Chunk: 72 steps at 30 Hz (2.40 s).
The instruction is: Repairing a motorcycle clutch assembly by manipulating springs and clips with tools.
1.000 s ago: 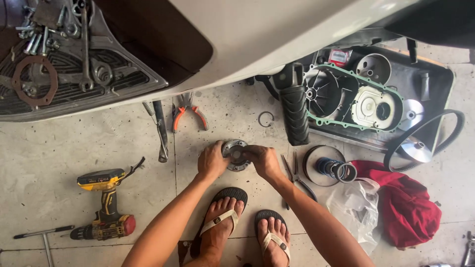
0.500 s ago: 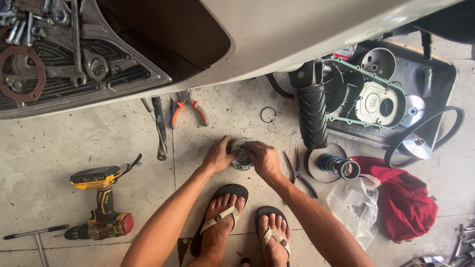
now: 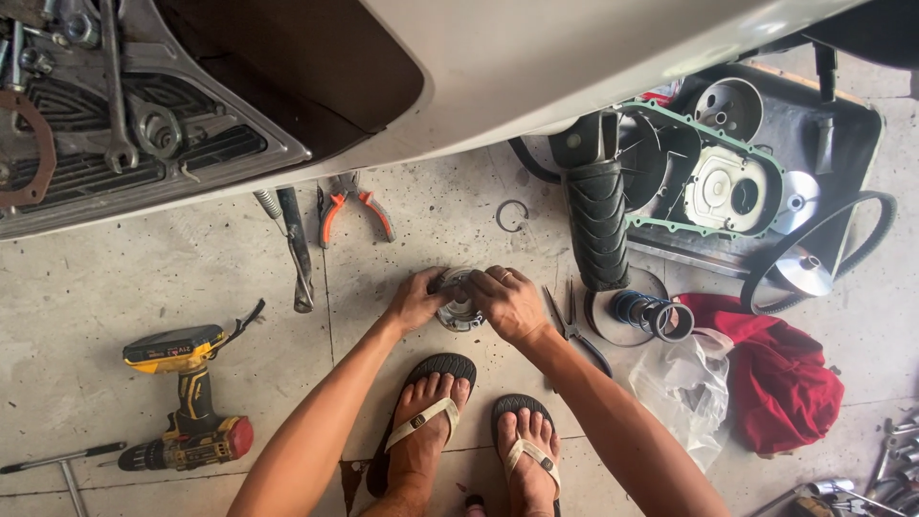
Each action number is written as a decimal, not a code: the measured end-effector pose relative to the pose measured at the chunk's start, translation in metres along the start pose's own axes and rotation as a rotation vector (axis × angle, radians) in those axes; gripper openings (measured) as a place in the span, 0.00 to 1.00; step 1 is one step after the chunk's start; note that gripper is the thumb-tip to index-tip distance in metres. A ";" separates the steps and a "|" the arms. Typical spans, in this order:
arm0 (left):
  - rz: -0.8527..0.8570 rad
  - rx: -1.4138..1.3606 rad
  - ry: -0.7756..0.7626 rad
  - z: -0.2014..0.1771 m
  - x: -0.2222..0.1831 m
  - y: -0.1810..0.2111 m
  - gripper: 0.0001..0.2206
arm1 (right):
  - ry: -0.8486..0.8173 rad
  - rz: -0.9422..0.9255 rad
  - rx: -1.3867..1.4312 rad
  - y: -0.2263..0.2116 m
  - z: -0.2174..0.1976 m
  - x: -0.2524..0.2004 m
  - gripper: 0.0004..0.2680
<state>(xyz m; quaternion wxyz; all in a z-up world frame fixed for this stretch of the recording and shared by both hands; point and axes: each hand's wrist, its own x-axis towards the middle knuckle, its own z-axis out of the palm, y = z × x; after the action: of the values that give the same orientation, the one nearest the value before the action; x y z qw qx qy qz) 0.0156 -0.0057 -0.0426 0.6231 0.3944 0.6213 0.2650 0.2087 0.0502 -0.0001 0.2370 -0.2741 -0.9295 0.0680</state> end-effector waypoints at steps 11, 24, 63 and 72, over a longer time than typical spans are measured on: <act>-0.007 -0.356 -0.042 0.003 -0.029 0.022 0.17 | 0.035 0.633 0.663 -0.007 -0.036 -0.002 0.08; -0.071 -0.496 -0.186 0.021 -0.034 0.018 0.17 | 0.006 1.025 0.327 -0.010 -0.074 -0.105 0.07; -0.043 0.650 0.212 0.008 -0.026 -0.006 0.31 | 0.233 1.533 1.725 -0.046 -0.102 -0.111 0.04; -0.189 0.290 0.238 0.029 0.000 -0.094 0.51 | -0.248 1.042 2.339 -0.057 -0.060 -0.114 0.19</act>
<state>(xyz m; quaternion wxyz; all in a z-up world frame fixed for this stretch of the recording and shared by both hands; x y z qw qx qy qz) 0.0286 -0.0621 -0.1221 0.5040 0.3859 0.7564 0.1578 0.2939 -0.0598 0.0215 0.1932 -0.2252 -0.1170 0.9478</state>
